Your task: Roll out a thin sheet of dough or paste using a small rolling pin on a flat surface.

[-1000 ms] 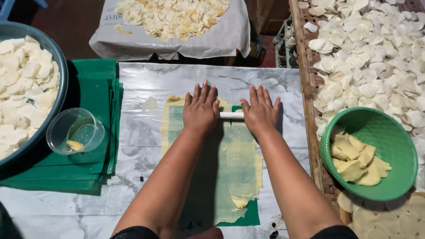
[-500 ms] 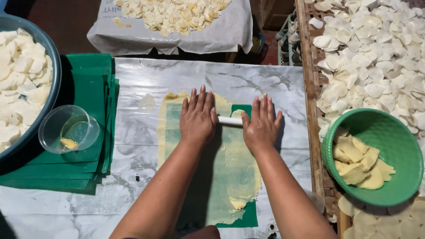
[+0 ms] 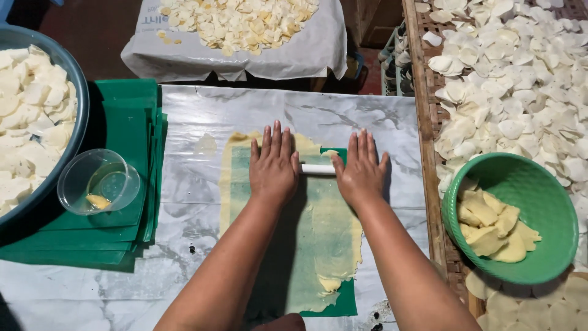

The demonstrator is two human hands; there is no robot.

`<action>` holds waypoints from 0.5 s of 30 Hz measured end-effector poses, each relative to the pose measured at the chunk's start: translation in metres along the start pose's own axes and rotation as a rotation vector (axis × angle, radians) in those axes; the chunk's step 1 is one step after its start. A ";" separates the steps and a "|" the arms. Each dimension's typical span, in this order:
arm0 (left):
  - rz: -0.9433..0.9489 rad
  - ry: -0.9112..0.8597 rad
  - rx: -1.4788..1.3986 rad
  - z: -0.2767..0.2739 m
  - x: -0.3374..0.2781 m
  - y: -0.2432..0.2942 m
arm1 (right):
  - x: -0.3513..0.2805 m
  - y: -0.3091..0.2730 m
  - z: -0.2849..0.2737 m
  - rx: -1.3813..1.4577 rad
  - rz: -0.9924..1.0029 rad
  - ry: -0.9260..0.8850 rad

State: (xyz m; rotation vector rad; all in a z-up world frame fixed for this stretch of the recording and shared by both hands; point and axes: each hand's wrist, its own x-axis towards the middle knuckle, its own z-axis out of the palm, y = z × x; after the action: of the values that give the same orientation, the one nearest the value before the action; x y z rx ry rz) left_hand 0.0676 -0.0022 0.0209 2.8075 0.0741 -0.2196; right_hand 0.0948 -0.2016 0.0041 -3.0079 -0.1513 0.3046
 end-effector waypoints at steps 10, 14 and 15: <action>0.007 0.070 0.044 0.018 0.012 -0.007 | 0.011 -0.001 0.006 0.007 -0.014 0.063; -0.048 0.022 -0.005 0.009 0.055 -0.010 | 0.061 -0.003 -0.001 0.027 0.014 0.000; -0.048 0.020 -0.010 0.005 0.065 -0.012 | 0.071 -0.006 -0.007 0.054 0.023 -0.029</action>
State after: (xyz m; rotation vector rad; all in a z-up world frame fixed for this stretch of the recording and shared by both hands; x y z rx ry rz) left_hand 0.1303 0.0089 0.0024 2.8001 0.1476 -0.2019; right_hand 0.1647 -0.1883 -0.0015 -2.9544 -0.1091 0.3494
